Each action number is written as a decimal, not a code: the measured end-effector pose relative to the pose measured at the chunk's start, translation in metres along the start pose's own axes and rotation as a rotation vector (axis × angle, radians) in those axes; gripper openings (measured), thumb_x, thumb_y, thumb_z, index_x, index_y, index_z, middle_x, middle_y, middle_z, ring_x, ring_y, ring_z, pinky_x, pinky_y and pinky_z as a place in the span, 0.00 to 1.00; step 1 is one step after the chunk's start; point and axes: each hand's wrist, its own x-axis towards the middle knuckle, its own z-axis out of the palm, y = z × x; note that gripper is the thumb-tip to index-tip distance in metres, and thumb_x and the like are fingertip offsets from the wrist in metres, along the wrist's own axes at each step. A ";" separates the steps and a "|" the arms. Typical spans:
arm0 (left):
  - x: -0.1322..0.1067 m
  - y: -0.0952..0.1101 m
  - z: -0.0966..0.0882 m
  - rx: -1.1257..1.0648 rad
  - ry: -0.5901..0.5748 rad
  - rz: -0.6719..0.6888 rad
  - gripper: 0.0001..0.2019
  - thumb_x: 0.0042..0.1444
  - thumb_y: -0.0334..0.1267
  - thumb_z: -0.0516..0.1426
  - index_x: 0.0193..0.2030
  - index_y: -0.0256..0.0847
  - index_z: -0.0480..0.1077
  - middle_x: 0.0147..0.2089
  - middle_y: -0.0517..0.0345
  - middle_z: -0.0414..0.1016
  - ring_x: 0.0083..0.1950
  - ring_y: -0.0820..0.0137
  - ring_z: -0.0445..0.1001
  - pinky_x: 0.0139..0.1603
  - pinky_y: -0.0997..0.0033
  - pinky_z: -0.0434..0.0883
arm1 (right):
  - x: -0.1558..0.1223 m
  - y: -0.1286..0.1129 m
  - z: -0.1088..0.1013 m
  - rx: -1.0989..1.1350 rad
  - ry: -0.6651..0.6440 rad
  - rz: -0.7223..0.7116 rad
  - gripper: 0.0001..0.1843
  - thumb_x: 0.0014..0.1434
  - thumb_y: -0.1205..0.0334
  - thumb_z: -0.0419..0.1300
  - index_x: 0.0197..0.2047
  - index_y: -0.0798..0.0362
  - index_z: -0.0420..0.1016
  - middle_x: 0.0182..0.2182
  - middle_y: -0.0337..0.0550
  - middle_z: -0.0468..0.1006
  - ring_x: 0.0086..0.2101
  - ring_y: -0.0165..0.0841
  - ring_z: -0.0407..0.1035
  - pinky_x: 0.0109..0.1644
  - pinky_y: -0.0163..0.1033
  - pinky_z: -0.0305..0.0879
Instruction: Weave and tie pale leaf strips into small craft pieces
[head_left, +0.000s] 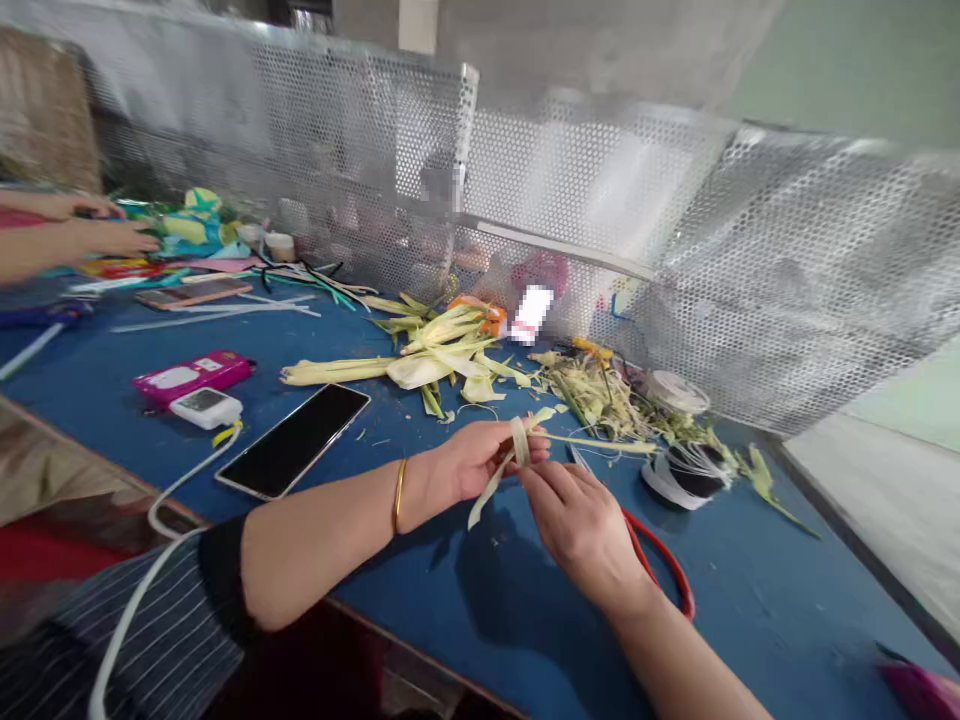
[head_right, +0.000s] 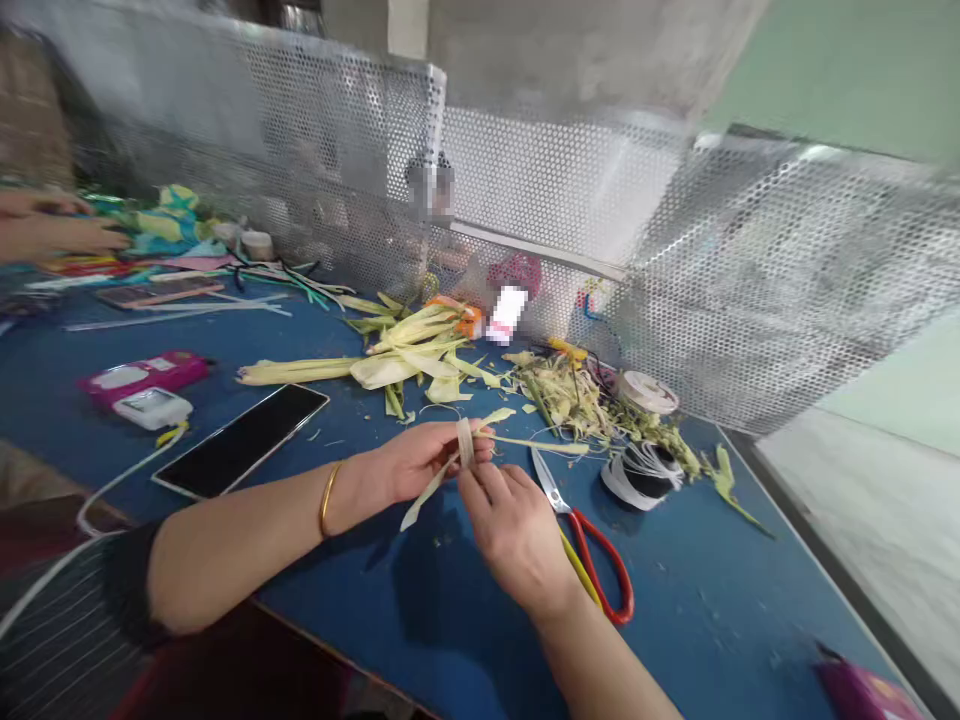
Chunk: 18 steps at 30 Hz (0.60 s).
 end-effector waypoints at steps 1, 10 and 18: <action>-0.001 0.001 0.000 -0.008 -0.004 -0.012 0.14 0.65 0.33 0.54 0.30 0.30 0.74 0.26 0.56 0.75 0.23 0.79 0.72 0.19 0.83 0.65 | 0.000 0.001 0.001 -0.009 0.000 0.007 0.09 0.66 0.75 0.51 0.42 0.57 0.71 0.32 0.47 0.77 0.31 0.35 0.67 0.38 0.41 0.61; -0.002 -0.003 -0.001 0.009 0.007 0.094 0.10 0.59 0.28 0.57 0.27 0.31 0.74 0.26 0.55 0.75 0.27 0.76 0.73 0.31 0.78 0.71 | 0.008 -0.007 -0.002 -0.120 0.021 -0.037 0.17 0.66 0.75 0.51 0.56 0.60 0.69 0.38 0.49 0.78 0.38 0.38 0.69 0.46 0.45 0.60; -0.001 -0.021 -0.002 0.166 -0.108 0.219 0.08 0.43 0.36 0.67 0.27 0.32 0.77 0.23 0.59 0.72 0.24 0.77 0.67 0.26 0.78 0.63 | 0.009 -0.011 -0.001 -0.002 0.045 0.016 0.11 0.65 0.73 0.51 0.39 0.54 0.74 0.34 0.45 0.77 0.35 0.36 0.69 0.47 0.45 0.60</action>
